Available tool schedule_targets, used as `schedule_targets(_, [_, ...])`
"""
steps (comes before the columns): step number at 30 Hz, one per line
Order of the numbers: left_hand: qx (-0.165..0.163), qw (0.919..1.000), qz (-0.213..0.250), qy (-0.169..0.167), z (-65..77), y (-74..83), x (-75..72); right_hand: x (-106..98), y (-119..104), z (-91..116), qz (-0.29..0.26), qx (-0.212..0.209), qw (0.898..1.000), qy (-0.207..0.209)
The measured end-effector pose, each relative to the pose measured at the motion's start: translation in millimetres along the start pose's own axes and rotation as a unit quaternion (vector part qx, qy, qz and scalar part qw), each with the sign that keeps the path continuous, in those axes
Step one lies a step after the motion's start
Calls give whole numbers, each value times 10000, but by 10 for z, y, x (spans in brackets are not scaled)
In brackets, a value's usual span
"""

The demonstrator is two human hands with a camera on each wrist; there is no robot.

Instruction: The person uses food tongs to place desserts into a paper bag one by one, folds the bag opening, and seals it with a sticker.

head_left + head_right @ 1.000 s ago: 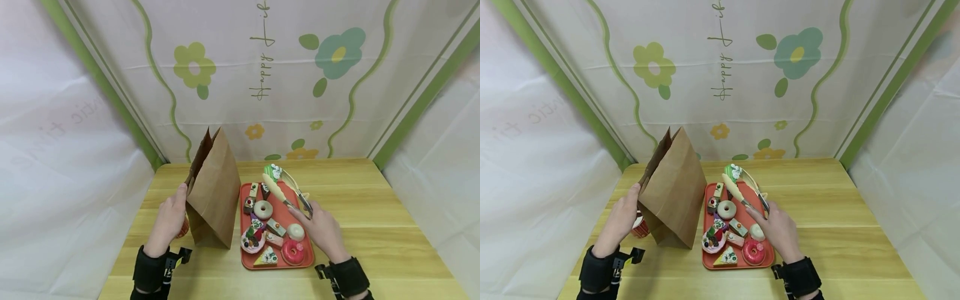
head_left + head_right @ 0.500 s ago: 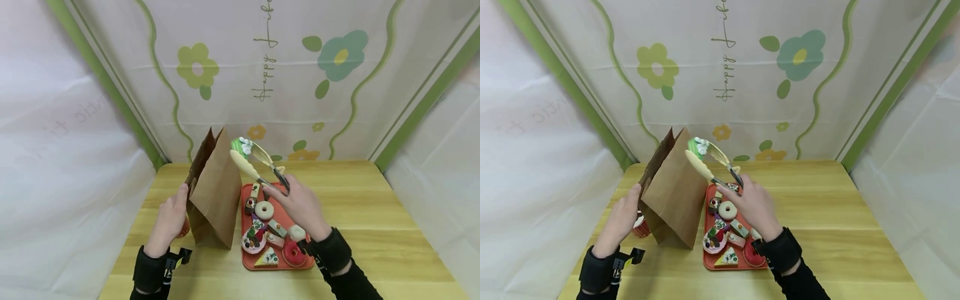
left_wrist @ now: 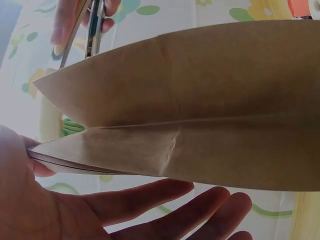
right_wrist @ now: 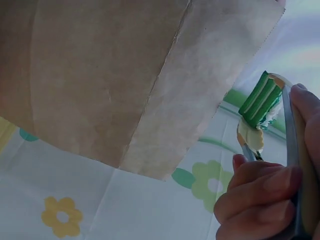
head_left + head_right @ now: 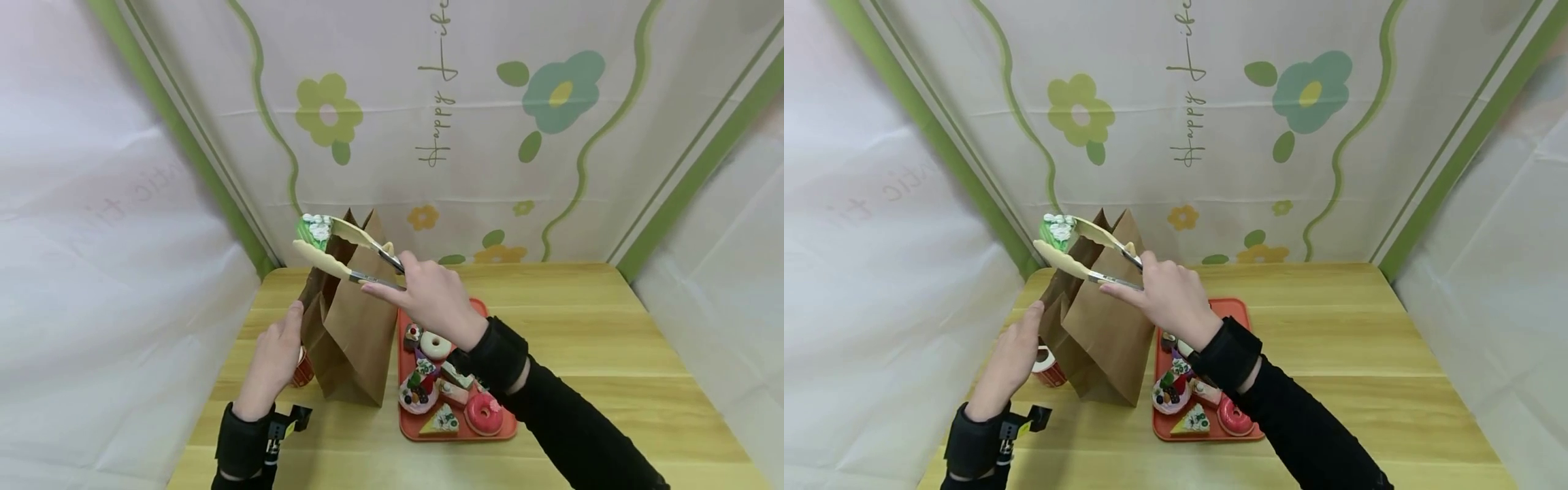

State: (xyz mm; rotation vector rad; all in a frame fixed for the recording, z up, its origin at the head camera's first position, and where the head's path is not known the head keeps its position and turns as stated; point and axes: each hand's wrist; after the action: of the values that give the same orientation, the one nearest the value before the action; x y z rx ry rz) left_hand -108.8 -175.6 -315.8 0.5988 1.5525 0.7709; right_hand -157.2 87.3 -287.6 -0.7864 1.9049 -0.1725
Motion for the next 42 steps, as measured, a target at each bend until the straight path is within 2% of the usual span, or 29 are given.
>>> schedule_targets(10, [-136,9999,-15,17,31,-5,-38,-109,36,-32,769,141,9957,-504])
schedule_targets(15, [-231,9997,-57,36,52,-13,-63,-272,-5,-16,1153,251,9916,-539])
schedule_targets(20, [-250,9996,-112,104,51,0,-74,-408,-52,-6,1518,96,9870,-511])
schedule_targets(24, [-187,9996,-156,108,62,11,-80,-457,-49,1,1508,29,9873,-502])
schedule_targets(32, [-50,9998,-191,6,59,21,-88,-524,-49,23,1458,237,9871,-622])
schedule_targets(42, [-71,9999,-150,-37,65,26,-89,-558,-36,68,1425,475,9861,-716])
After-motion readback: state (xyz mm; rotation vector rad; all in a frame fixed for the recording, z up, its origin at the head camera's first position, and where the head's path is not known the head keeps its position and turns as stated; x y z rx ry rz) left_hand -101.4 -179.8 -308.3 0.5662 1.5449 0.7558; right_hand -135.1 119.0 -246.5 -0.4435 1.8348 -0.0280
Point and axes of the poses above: each hand's wrist, its own z-axis away from the middle knuckle, its own x-axis out of the palm, y = z × x, and after that the axes turned 9 degrees about y, right-handed
